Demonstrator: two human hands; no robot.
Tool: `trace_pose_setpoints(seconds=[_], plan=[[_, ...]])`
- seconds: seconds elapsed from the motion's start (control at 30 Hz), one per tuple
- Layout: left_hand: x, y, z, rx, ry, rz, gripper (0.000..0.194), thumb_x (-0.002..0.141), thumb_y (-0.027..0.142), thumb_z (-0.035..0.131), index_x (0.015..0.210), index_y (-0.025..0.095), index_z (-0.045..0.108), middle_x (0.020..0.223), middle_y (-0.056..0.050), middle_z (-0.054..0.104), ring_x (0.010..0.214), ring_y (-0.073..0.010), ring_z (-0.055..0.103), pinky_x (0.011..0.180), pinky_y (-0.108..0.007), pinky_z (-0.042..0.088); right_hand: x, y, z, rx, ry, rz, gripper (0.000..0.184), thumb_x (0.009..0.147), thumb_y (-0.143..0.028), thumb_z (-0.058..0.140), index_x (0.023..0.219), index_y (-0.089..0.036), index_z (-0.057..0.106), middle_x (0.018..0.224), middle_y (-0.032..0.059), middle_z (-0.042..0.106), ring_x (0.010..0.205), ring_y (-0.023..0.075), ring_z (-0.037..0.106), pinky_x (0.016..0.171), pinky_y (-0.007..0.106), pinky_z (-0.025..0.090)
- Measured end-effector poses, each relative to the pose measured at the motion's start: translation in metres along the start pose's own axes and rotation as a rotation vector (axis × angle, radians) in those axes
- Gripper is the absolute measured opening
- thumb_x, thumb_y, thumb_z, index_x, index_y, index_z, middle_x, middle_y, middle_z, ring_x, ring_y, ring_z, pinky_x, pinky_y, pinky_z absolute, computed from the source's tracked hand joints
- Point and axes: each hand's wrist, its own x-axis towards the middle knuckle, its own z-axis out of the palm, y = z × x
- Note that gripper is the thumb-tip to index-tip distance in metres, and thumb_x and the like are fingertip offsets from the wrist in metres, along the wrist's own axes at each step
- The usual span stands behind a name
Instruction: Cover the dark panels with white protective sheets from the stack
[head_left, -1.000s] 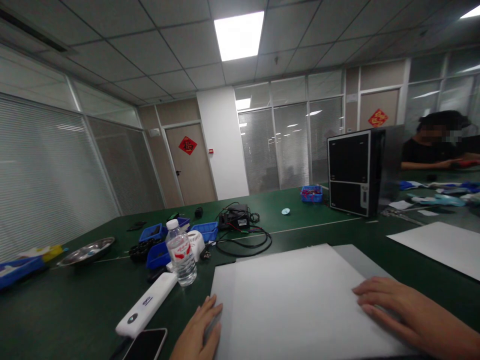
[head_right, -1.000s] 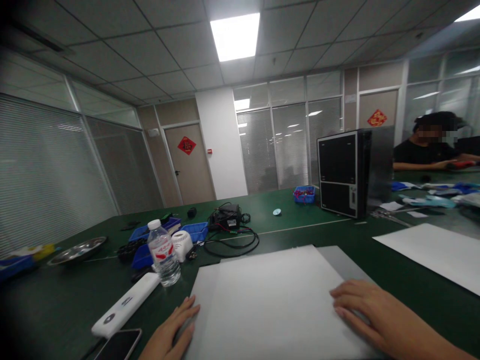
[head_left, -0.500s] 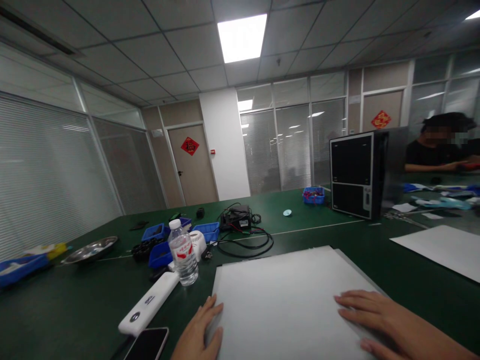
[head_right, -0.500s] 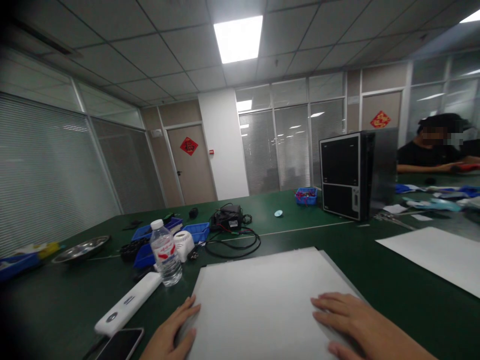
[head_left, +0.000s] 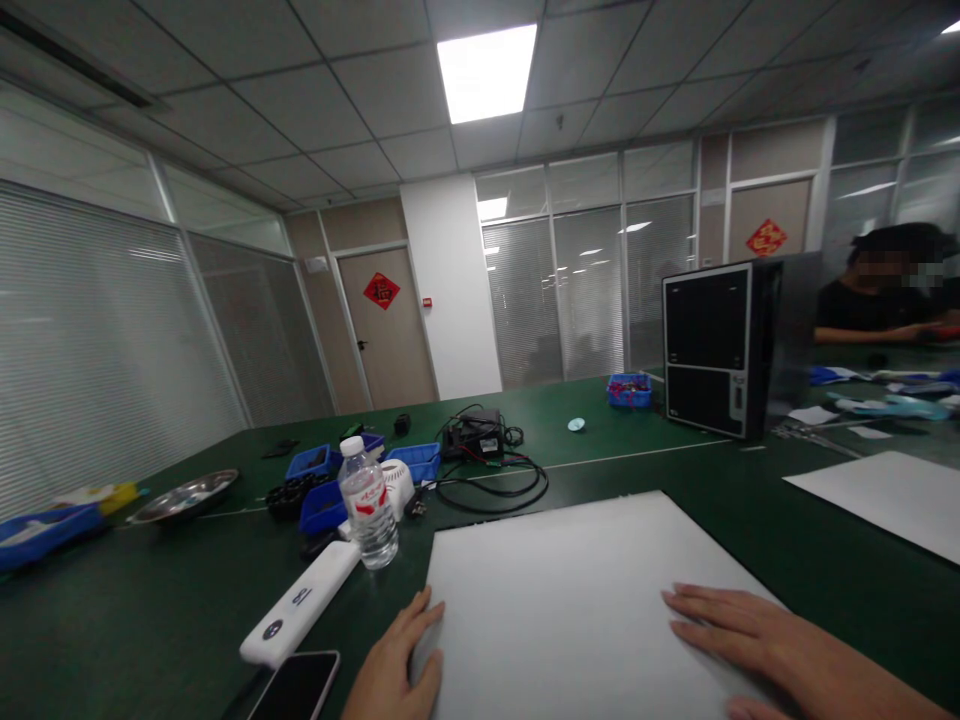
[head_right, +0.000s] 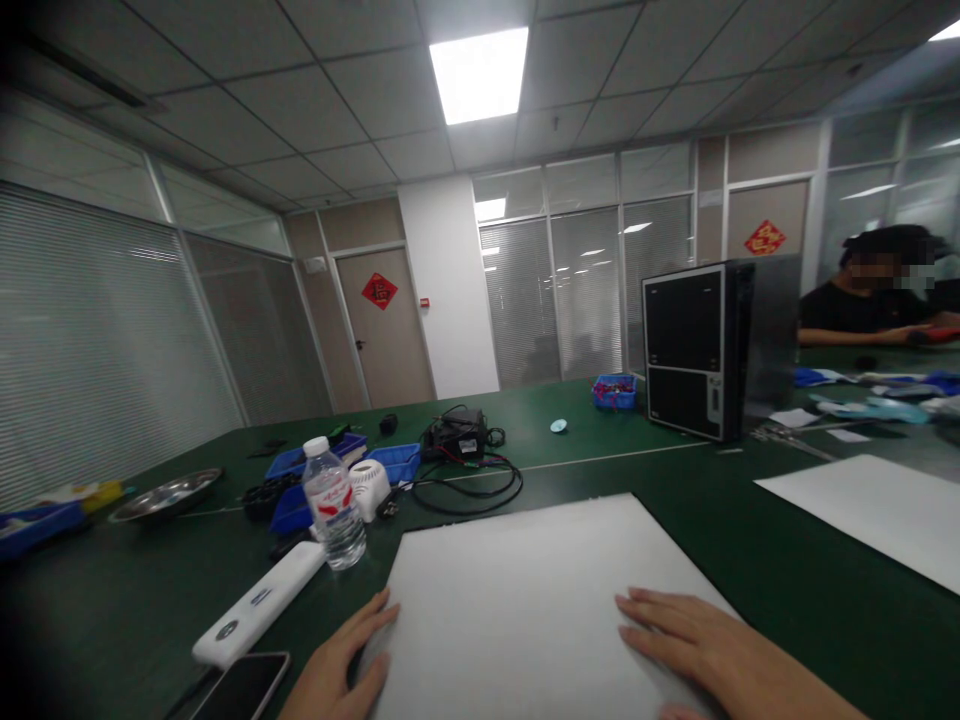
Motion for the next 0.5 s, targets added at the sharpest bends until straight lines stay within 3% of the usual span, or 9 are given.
trace_pose_setpoints(seconds=[0.2, 0.5], plan=[[0.0, 0.005, -0.002, 0.001, -0.03, -0.012, 0.053, 0.077, 0.034, 0.058, 0.123, 0.014, 0.076, 0.145, -0.014, 0.059, 0.136, -0.0343, 0.056, 0.116, -0.051, 0.041, 0.001, -0.008, -0.002, -0.047, -0.068, -0.007, 0.067, 0.094, -0.051, 0.054, 0.155, -0.047, 0.027, 0.165, -0.0048, 0.023, 0.15, 0.0339, 0.025, 0.122, 0.06, 0.024], [0.001, 0.003, -0.002, -0.04, -0.034, -0.03, 0.052, 0.075, 0.035, 0.062, 0.122, 0.018, 0.077, 0.144, -0.012, 0.061, 0.137, -0.0326, 0.056, 0.117, -0.049, 0.039, 0.001, -0.01, -0.001, -0.079, -0.065, -0.009, 0.07, 0.093, -0.053, 0.056, 0.155, -0.046, 0.026, 0.165, -0.0029, 0.023, 0.15, 0.0364, 0.026, 0.12, 0.063, 0.024]])
